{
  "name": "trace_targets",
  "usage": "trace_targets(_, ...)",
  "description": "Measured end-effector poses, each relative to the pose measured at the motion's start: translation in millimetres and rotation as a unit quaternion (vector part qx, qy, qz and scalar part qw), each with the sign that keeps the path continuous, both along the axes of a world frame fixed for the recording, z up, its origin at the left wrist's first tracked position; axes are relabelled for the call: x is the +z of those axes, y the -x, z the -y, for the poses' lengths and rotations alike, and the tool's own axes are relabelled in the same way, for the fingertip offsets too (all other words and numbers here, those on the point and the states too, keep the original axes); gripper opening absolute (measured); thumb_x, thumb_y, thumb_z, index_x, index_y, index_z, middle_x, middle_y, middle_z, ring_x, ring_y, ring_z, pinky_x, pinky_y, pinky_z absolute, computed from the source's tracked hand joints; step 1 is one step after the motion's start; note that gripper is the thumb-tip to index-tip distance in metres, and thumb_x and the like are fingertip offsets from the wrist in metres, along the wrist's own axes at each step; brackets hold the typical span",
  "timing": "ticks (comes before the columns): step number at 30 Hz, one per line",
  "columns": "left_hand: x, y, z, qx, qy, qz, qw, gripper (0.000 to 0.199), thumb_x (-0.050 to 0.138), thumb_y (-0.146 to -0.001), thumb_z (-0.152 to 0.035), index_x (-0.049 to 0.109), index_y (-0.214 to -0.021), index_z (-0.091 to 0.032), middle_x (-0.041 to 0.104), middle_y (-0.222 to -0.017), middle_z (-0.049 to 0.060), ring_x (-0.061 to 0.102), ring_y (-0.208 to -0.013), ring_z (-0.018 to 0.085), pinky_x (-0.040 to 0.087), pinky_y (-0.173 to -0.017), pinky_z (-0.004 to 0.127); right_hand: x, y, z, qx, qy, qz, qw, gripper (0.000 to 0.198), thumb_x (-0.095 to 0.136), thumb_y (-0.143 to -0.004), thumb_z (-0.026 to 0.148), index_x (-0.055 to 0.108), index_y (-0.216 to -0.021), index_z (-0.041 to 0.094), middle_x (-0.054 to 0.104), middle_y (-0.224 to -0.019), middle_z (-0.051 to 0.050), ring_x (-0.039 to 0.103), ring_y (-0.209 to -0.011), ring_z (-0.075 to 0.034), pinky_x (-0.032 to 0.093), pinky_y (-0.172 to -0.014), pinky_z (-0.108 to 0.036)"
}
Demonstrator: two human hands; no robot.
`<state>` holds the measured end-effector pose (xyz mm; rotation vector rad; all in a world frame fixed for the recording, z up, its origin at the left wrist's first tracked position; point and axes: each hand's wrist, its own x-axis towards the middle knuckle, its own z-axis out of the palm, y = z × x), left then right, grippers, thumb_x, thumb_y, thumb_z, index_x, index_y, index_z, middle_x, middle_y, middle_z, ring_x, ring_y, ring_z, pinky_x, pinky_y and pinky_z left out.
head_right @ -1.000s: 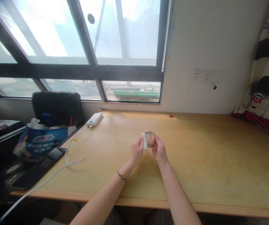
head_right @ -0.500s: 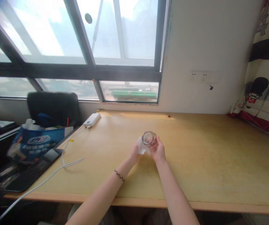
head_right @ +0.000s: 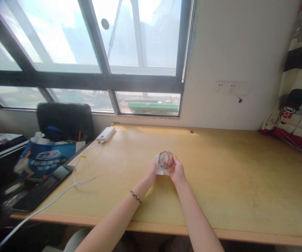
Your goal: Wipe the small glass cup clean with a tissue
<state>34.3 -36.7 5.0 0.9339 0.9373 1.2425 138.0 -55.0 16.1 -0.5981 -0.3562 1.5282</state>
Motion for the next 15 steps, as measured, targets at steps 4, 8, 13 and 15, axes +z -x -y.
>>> trace_targets(4, 5.8, 2.3, 4.5, 0.035, -0.075, -0.066, 0.994, 0.03, 0.046, -0.073, -0.039, 0.06, -0.067, -0.014, 0.059, -0.061, 0.002, 0.049, -0.056, 0.013, 0.036, -0.054, 0.023, -2.4, 1.4, 1.0, 0.008, -0.012, 0.027, 1.0, 0.019, 0.05, -0.076, 0.025, 0.054, -0.06, 0.017, 0.057, -0.049, 0.004, 0.054, -0.047, -0.01, 0.045, -0.05, -0.022)
trace_targets(8, 14.0, 3.5, 12.0, 0.062, -0.174, -0.152, 0.971, 0.03, 0.04, -0.078, -0.039, 0.06, -0.082, -0.017, 0.06, -0.075, 0.004, 0.052, -0.07, 0.015, 0.038, -0.065, 0.024, -2.2, 3.0, 2.0, -0.022, -0.01, 0.015, 1.0, 0.012, 0.053, -0.074, 0.021, 0.056, -0.064, 0.017, 0.058, -0.053, 0.005, 0.051, -0.045, -0.008, 0.043, -0.046, -0.019)
trace_targets(13, 19.7, 5.2, 13.7, 0.077, -0.218, -0.206, 0.951, 0.03, 0.04, -0.078, -0.038, 0.056, -0.095, -0.018, 0.06, -0.089, 0.005, 0.052, -0.085, 0.018, 0.039, -0.076, 0.029, 4.8, 7.9, 6.7, -0.004, -0.02, 0.026, 0.999, 0.008, 0.057, -0.072, 0.022, 0.059, -0.066, 0.016, 0.06, -0.059, 0.003, 0.053, -0.049, -0.008, 0.043, -0.049, -0.019)
trace_targets(15, 18.7, 5.3, 10.7, 0.074, -0.195, -0.186, 0.96, 0.033, 0.039, -0.079, -0.04, 0.057, -0.092, -0.016, 0.061, -0.085, 0.005, 0.054, -0.08, 0.017, 0.041, -0.072, 0.028, 7.4, 10.5, 8.7, -0.002, -0.029, 0.029, 0.999, 0.009, 0.057, -0.071, 0.023, 0.059, -0.066, 0.016, 0.06, -0.059, 0.003, 0.053, -0.05, -0.008, 0.043, -0.05, -0.019)
